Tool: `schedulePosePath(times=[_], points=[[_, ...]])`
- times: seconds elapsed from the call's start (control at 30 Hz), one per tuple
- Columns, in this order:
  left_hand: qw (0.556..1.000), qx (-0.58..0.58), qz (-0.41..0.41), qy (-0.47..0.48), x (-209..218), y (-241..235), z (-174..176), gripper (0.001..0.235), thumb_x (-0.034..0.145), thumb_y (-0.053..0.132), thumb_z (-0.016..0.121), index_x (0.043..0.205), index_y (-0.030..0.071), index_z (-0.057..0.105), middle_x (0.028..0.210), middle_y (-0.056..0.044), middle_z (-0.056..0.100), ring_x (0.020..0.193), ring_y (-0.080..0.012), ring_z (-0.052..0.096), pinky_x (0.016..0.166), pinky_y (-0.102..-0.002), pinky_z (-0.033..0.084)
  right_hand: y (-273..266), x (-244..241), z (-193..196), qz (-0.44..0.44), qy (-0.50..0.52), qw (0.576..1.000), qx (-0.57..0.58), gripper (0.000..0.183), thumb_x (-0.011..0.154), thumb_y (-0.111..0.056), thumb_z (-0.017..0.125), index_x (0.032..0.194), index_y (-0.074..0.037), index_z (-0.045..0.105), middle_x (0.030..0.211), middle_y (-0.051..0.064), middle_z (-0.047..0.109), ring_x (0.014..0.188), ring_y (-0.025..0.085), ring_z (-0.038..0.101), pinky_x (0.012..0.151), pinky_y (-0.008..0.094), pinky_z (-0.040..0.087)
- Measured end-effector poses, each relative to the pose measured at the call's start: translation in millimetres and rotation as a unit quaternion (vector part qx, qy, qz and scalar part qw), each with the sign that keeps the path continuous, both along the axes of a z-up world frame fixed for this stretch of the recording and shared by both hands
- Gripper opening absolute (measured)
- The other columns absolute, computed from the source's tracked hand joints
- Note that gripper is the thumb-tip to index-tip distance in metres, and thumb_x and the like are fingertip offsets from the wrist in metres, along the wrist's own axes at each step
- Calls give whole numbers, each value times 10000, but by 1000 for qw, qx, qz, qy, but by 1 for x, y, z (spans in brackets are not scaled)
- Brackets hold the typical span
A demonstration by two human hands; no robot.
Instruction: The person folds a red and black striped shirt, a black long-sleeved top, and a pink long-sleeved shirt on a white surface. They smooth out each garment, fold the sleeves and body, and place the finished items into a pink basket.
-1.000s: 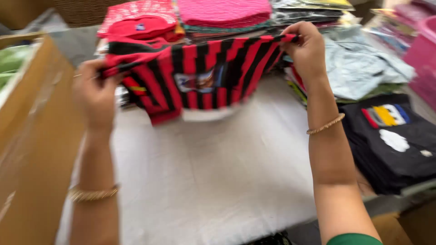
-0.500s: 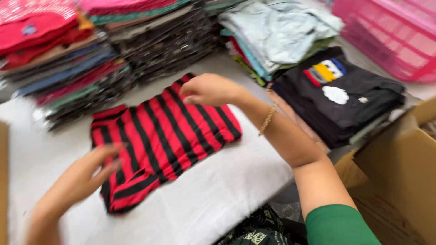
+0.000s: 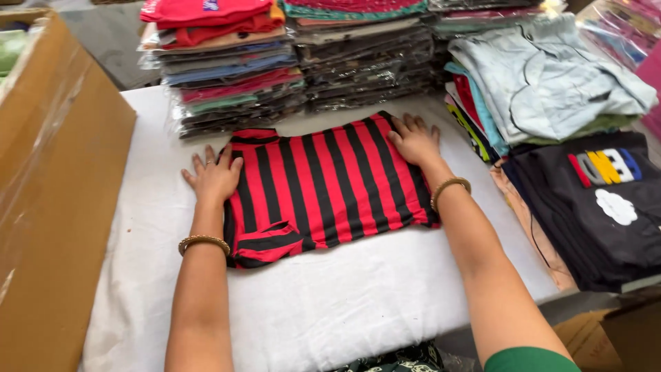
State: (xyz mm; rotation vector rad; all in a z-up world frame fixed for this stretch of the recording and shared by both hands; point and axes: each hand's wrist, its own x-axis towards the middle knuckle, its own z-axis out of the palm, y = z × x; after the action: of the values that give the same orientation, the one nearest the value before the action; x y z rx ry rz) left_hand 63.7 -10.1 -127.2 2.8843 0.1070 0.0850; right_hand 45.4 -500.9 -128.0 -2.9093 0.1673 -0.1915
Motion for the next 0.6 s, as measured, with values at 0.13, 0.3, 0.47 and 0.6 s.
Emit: schedulePosePath(times=[0.13,0.3,0.47,0.6], points=[[999,-29,-13,39,-8,5,11,631,981,638,355,1568,406,340,1706,-91,117,1558,-425,38,1183,-714,-7,-3,-9,2,10,1,1000,21,647,1003,-569,367,1587,-291,348,1694,13,258,1575,279,197,1185,707,97],[988,-78,-133,18,-79,4,21,629,974,611,489,1504,274,529,1677,-225,224,1500,-474,244,1233,-534,256,-7,-88,56,109,55,981,152,781,952,-540,535,1611,-241,241,1651,199,150,1516,361,170,1154,649,169],[954,-49,-290,63,-217,-9,76,515,768,431,792,1120,83,649,1443,-152,470,1344,-380,407,1070,-497,367,16,-217,137,204,198,959,-18,646,775,-486,842,1311,-204,615,1354,66,513,1346,259,447,1109,456,348],[946,-82,-288,123,-231,-11,104,344,772,242,806,1020,89,624,1258,-79,587,1196,-303,517,992,-428,444,16,-239,105,179,188,961,-96,523,854,-420,744,1297,-175,611,1296,63,537,1275,244,496,1074,422,386]])
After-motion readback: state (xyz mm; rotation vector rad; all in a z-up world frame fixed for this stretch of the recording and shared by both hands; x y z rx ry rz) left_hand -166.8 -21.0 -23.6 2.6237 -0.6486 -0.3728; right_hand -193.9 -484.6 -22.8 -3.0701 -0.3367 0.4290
